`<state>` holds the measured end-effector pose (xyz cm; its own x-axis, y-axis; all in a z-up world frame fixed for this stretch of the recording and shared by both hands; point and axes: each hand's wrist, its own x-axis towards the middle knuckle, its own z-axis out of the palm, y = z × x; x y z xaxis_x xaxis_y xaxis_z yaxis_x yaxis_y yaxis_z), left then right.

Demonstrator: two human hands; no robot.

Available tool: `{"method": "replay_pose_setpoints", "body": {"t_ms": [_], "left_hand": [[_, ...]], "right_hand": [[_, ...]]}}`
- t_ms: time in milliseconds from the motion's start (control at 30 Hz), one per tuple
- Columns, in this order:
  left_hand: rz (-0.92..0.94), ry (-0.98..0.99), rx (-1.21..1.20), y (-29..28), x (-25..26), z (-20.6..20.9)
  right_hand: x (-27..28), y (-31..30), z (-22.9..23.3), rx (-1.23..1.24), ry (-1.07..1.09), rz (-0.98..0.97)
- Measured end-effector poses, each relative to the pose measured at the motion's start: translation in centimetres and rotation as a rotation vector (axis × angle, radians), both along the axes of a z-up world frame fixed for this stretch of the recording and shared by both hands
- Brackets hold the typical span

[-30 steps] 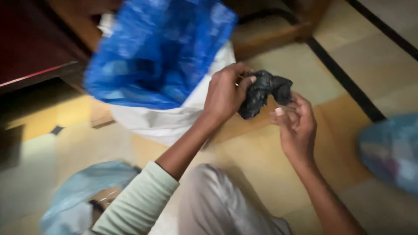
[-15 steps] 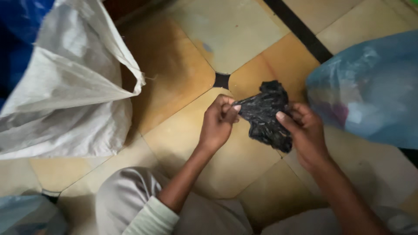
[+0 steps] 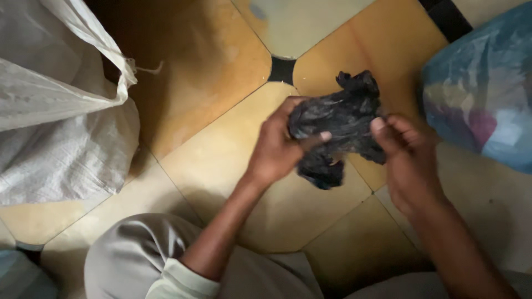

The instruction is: The person sits on the floor and repeatedly folds black plastic bags into small, compact squares by hand. They retrieve each bag from a blue plastic bag, fold it, and place the finished square into a light blue plastic bag.

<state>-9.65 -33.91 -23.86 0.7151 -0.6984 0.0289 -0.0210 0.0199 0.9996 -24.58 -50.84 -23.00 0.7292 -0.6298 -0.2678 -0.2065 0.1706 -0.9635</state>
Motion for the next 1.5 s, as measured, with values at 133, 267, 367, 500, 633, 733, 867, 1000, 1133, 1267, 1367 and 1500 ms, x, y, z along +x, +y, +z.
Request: {"method": "replay_pose_setpoints", "body": {"t_ms": [133, 267, 367, 500, 633, 733, 867, 1000, 1133, 1267, 1367, 1500], "left_hand": [[0.066, 0.221, -0.012, 0.4, 1.2, -1.1], [0.157, 0.259, 0.008, 0.4, 1.3, -1.4], [0.207, 0.330, -0.008, 0.6, 1.6, -1.3], [0.289, 0.359, 0.018, 0.7, 1.8, -1.3], [0.313, 0.490, -0.145, 0.9, 2.3, -0.6], [0.301, 0.497, 0.058, 1.0, 2.2, 0.1], [0.078, 0.385, -0.102, 0.0, 0.5, -0.6], [0.077, 0.264, -0.134, 0.2, 0.6, -1.2], [0.248, 0.269, 0.066, 1.4, 2.1, -0.7], [0.259, 0.243, 0.014, 1.1, 2.0, -1.1], [0.238, 0.172, -0.011, 1.2, 2.1, -1.4], [0.197, 0.204, 0.026, 1.5, 2.0, -2.0]], "right_hand": [[0.3, -0.6, 0.9, 0.206, 0.013, -0.196], [0.3, -1.3, 1.5, 0.279, 0.098, -0.362], [-0.1, -2.4, 1.7, 0.272, 0.067, -0.385], [-0.5, -3.3, 1.4, 0.327, -0.060, -0.454], [-0.5, -3.5, 0.6, 0.400, -0.152, -0.287], [-0.3, -3.2, 0.6, 0.452, -0.275, -0.172], [0.5, -2.1, 1.7, 0.405, -0.212, -0.167], [0.4, -1.9, 1.8, 0.272, -0.144, -0.132], [-0.1, -3.5, 1.0, 0.216, -0.096, -0.286], [0.3, -3.4, 1.2, 0.326, 0.026, -0.360], [1.0, -2.5, 2.8, 0.536, -0.179, -0.250], [1.9, -1.7, 3.8, 0.425, 0.098, -0.239]]}}
